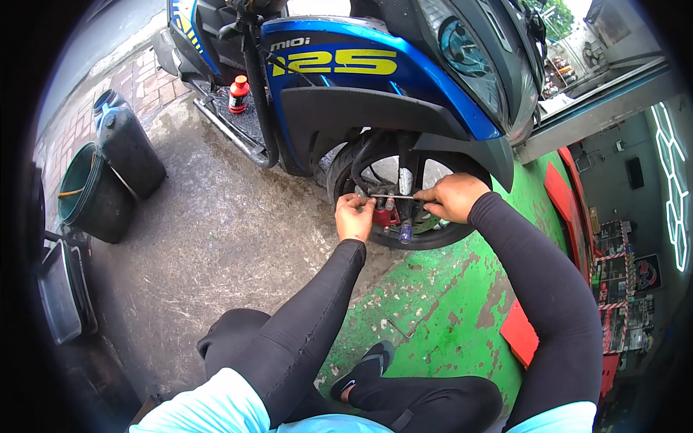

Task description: Performing maintenance and repairs on a motorcycle, specifically adjusting the front brake assembly and retrieving tools.

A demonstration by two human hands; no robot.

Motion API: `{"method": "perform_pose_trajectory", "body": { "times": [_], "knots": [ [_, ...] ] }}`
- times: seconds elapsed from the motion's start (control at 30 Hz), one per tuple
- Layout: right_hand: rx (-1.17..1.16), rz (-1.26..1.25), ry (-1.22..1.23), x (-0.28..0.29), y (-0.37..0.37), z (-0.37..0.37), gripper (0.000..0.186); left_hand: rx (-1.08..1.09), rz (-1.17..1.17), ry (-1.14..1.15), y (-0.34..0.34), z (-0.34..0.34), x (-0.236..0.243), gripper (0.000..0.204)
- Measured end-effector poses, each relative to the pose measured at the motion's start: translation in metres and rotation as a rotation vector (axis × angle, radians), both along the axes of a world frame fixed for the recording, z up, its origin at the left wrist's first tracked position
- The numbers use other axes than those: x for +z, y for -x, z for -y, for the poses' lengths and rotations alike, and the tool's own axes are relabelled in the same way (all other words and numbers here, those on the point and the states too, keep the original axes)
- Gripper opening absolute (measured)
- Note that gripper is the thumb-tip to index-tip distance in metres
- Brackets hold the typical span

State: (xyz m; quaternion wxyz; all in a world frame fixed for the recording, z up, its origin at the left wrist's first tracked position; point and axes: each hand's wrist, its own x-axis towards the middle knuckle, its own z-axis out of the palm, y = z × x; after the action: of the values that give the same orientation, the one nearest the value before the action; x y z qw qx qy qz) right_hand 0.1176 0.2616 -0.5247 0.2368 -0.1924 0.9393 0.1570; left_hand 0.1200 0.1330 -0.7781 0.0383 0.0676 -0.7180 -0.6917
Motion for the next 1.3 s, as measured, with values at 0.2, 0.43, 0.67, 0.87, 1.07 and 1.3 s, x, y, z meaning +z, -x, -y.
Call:
{"method": "perform_pose_trajectory", "body": {
  "times": [0.2,0.43,0.67,0.87,1.07,1.3],
  "knots": [
    [0.075,-0.066,-0.089,0.019,-0.008,0.035,0.020,-0.011,-0.024,-0.036,-0.003,0.000,-0.003,0.021],
    [0.238,-0.063,-0.352,0.016,0.009,0.084,0.018,-0.018,-0.007,-0.014,-0.003,0.003,-0.001,0.022],
    [0.256,0.038,-0.388,0.015,0.027,0.118,0.017,-0.027,-0.002,-0.019,-0.002,0.003,0.000,0.024],
    [0.220,0.173,-0.482,0.006,0.041,0.137,0.020,-0.023,0.016,-0.024,-0.002,0.003,0.002,0.024],
    [0.229,0.179,-0.472,0.021,0.055,0.110,0.020,-0.037,-0.015,-0.014,0.000,0.005,0.000,0.022],
    [0.165,0.168,-0.349,0.023,0.056,0.077,0.021,-0.027,-0.016,0.007,0.004,0.003,-0.004,0.021]
  ]
}}
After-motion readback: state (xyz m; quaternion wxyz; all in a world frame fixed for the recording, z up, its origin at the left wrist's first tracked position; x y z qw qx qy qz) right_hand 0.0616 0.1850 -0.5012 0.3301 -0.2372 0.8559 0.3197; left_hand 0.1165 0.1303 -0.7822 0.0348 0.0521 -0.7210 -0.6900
